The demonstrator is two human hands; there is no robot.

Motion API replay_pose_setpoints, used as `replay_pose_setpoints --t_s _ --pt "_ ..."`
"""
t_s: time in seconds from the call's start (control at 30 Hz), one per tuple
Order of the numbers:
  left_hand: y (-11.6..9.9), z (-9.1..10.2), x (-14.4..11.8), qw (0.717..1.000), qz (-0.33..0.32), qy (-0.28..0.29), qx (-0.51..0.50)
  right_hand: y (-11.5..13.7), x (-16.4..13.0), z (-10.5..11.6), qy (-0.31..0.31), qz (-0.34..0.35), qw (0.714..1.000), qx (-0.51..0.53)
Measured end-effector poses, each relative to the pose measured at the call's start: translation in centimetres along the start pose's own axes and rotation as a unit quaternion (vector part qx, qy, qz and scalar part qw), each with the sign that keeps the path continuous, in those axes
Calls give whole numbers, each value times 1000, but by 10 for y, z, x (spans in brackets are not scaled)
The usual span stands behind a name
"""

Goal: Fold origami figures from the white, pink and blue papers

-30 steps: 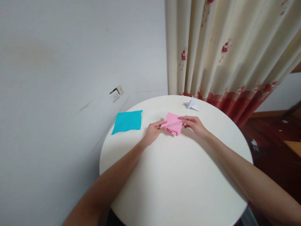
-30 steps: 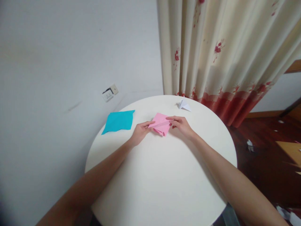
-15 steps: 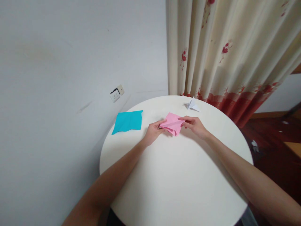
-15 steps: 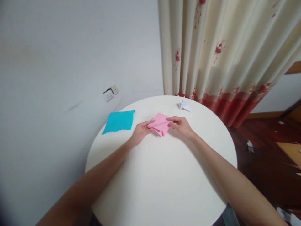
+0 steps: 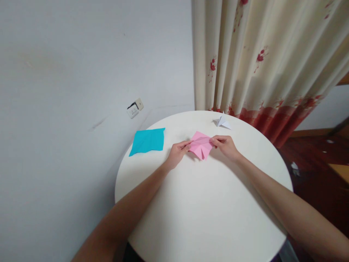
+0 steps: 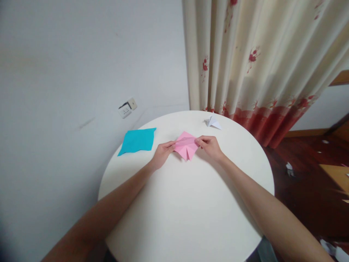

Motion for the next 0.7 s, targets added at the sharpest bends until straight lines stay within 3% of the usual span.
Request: replay_pose_setpoints --t_s 0.2,0.7 --pt "1 0 0 999 -18 -8 47 -5 0 -1 -26 -14 999 18" --pt "8 0 1 999 15 -38 -23 2 -4 -11 -25 -3 999 26"
Point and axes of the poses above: each hand's wrist, its own x-axis towards the middle knuckle, its own z-axis out of the back of the hand, y = z × x, the point moved 4 cm from there along x, towards the middle knuckle
